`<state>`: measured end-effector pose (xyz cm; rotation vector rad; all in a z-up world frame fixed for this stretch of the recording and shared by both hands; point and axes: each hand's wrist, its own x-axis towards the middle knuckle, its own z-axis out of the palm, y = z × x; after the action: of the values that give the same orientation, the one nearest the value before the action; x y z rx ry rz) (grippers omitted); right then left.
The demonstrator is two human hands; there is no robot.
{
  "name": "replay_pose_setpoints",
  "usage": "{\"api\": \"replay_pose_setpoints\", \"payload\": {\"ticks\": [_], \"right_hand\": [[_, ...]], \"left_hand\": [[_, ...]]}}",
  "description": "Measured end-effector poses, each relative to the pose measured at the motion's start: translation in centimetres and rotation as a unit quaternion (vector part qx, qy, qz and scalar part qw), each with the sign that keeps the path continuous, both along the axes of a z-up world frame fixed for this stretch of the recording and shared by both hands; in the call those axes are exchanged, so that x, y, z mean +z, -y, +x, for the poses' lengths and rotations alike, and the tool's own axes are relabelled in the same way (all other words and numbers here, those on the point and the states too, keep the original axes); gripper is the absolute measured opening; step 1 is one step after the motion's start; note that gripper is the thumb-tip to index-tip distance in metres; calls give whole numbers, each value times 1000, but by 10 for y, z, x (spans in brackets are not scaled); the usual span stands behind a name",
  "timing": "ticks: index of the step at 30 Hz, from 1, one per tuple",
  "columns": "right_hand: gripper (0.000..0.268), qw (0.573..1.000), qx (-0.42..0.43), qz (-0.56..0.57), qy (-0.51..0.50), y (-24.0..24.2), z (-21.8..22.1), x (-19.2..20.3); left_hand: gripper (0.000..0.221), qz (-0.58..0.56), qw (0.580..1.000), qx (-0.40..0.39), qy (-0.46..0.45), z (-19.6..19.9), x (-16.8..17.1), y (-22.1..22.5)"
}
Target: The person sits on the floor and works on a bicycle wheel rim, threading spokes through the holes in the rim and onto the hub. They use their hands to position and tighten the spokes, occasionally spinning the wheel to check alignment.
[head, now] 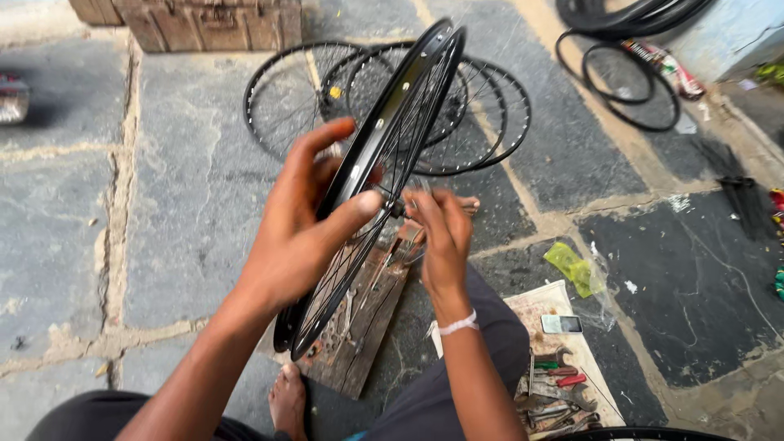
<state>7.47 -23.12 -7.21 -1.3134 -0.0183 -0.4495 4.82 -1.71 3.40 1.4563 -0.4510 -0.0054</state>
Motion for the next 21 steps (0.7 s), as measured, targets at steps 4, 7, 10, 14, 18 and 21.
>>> {"api": "replay_pose_setpoints", "payload": {"ticks": [4, 7, 10, 14, 18, 21], "right_hand": [[16, 975, 43, 121, -183, 5, -39, -132], [25, 912, 112, -6, -393, -16, -62, -241], [61, 904, 123, -307, -272, -29, -62, -308], [77, 844, 132, -427, -296, -41, -64, -323], [77, 839, 141, -425, -309, -51, -45, -300], [77, 847, 158, -398, -315, -55, -40, -292]], "left_hand": [[62, -70, 989, 128, 31, -64, -120, -43], [56, -177, 855, 282, -398, -74, -215, -64], [40, -164, 804, 404, -404, -78, -266, -80], [33, -96, 895, 376, -219, -113, -267, -109], [31, -102, 860, 397, -305, -113, -259, -115], [31, -163, 788, 381, -455, -110, -265, -102]]}}
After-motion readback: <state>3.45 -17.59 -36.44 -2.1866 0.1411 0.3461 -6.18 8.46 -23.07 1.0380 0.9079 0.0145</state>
